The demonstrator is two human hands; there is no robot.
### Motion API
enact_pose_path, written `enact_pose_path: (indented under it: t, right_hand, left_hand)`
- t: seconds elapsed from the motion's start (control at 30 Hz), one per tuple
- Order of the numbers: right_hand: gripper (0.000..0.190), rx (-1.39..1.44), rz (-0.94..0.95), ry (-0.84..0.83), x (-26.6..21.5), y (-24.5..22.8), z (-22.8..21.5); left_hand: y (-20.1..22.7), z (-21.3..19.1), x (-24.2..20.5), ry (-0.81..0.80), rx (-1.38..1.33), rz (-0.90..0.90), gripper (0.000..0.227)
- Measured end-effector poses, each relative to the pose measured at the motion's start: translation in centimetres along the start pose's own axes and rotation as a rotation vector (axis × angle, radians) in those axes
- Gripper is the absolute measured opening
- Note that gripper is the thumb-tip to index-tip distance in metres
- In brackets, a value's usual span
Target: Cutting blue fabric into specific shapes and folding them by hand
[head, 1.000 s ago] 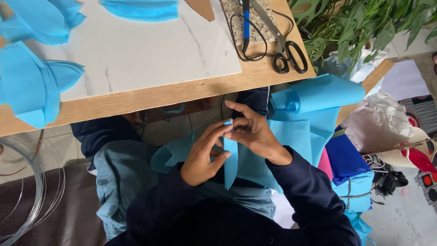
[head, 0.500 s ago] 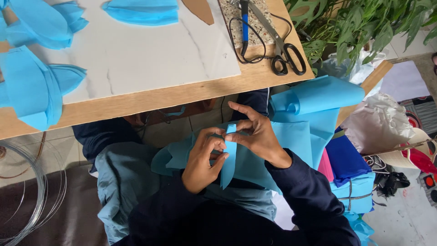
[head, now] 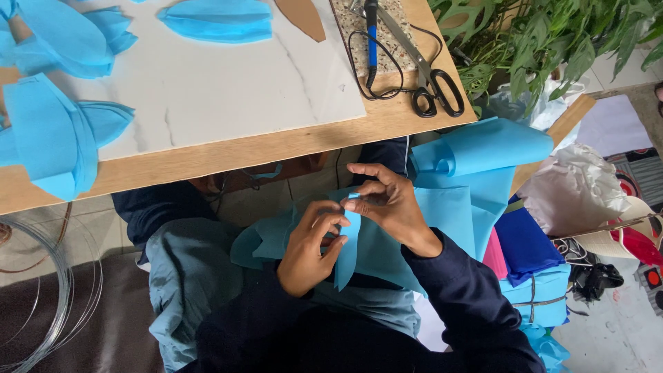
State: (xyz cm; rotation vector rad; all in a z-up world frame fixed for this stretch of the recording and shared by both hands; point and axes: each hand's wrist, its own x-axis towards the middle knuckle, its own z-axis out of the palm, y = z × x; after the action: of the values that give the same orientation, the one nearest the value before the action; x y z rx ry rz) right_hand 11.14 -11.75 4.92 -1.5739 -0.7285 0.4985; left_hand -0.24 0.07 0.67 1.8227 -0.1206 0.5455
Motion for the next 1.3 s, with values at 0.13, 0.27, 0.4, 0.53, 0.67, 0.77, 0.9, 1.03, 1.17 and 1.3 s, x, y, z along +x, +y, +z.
enact_pose_path:
  t: [0.13, 0.27, 0.4, 0.53, 0.67, 0.77, 0.9, 1.03, 1.17, 1.3]
  right_hand:
    - [0.053, -0.009, -0.026, -0.006, 0.0, -0.3, 0.0]
    - [0.053, -0.004, -0.045, -0.010, -0.1, -0.1, 0.0]
    - [0.054, -0.001, -0.056, -0.019, -0.1, 0.0, 0.0]
    - [0.054, 0.006, -0.057, -0.020, -0.1, 0.2, -0.1]
    - [0.053, -0.008, -0.069, 0.002, 0.0, 0.7, -0.4]
    - [0.054, -0.014, -0.081, 0.005, 0.0, 0.7, -0.3]
    - [0.057, -0.034, -0.118, 0.023, 0.1, -0.7, 0.2]
    - [0.053, -0.024, -0.113, -0.003, 0.5, -1.6, 0.1]
    - [0.030, -0.111, -0.216, 0.020, 1.9, -1.8, -1.8]
    - [0.019, -0.698, -0.441, 0.308, 5.0, -3.5, -7.4]
  left_hand:
    - [-0.2, 0.2, -0.3, -0.001, 0.015, -0.003, 0.022]
    - [-0.5, 0.4, -0.4, -0.004, 0.020, 0.011, 0.024]
    - [-0.3, 0.2, -0.2, -0.003, 0.035, 0.031, 0.024]
    - [-0.2, 0.2, -0.2, 0.001, 0.063, 0.048, 0.026]
    - [-0.1, 0.3, -0.2, -0.009, 0.052, 0.046, 0.029]
    - [0.4, 0.0, 0.2, -0.016, 0.044, 0.052, 0.031]
    - [0.6, -0.3, 0.3, -0.037, -0.002, 0.053, 0.034]
    - [0.5, -0.4, 0.2, -0.065, -0.077, 0.042, 0.036]
    - [-0.2, -0.4, 0.5, -0.054, -0.154, 0.016, 0.040]
    - [-2.2, -0.6, 0.5, -0.011, -0.252, 0.028, 0.044]
